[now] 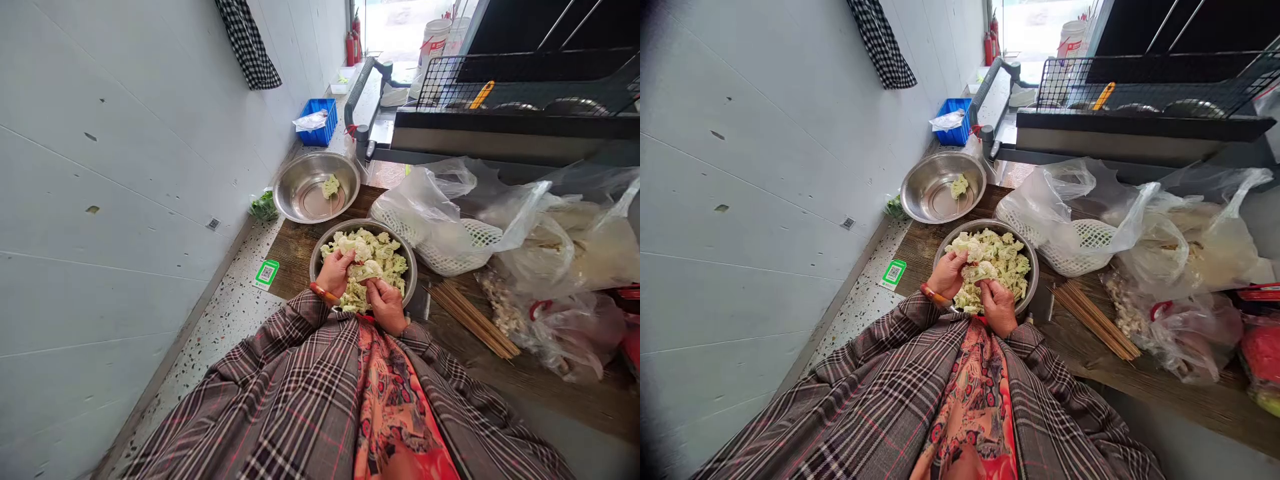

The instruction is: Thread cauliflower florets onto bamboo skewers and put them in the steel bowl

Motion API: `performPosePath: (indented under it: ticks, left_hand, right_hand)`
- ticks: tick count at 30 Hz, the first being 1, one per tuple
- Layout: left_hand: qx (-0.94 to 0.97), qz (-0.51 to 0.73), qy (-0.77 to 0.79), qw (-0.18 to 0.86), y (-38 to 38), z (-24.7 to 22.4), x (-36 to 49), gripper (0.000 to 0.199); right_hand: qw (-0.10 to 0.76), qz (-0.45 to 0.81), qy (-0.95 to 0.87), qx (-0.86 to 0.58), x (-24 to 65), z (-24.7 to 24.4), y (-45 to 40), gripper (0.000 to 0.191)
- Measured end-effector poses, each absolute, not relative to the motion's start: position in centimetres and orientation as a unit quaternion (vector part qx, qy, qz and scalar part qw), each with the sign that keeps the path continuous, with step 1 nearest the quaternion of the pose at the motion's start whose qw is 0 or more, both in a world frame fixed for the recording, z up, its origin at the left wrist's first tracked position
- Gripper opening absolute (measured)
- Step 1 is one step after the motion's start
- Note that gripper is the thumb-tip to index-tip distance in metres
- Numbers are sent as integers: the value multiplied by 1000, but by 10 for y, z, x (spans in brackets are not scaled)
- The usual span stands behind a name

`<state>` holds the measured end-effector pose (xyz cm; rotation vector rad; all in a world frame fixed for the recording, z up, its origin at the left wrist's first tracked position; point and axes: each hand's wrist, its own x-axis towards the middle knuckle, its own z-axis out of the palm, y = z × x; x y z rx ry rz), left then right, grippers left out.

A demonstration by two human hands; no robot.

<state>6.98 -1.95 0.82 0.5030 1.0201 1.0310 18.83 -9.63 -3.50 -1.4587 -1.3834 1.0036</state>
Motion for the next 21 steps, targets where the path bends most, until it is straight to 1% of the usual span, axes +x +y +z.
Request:
performPosePath:
  ticks: [5, 11, 17, 21]
  left_hand:
    - [217, 472, 444, 730, -24, 5, 72, 34]
    - [234, 494, 455, 703, -33, -3, 78, 26]
    - [249, 459, 462, 717, -27, 4, 71, 33]
    - [262, 472, 487, 686, -13, 13, 62, 34]
  right_hand:
    - [441, 402, -547, -587, 188, -34, -99, 39]
    - [448, 408, -532, -592, 187, -33, -98, 40]
    - [439, 399, -540, -597, 191, -35, -96, 37]
    - [428, 391, -557, -595, 192, -35, -97, 37]
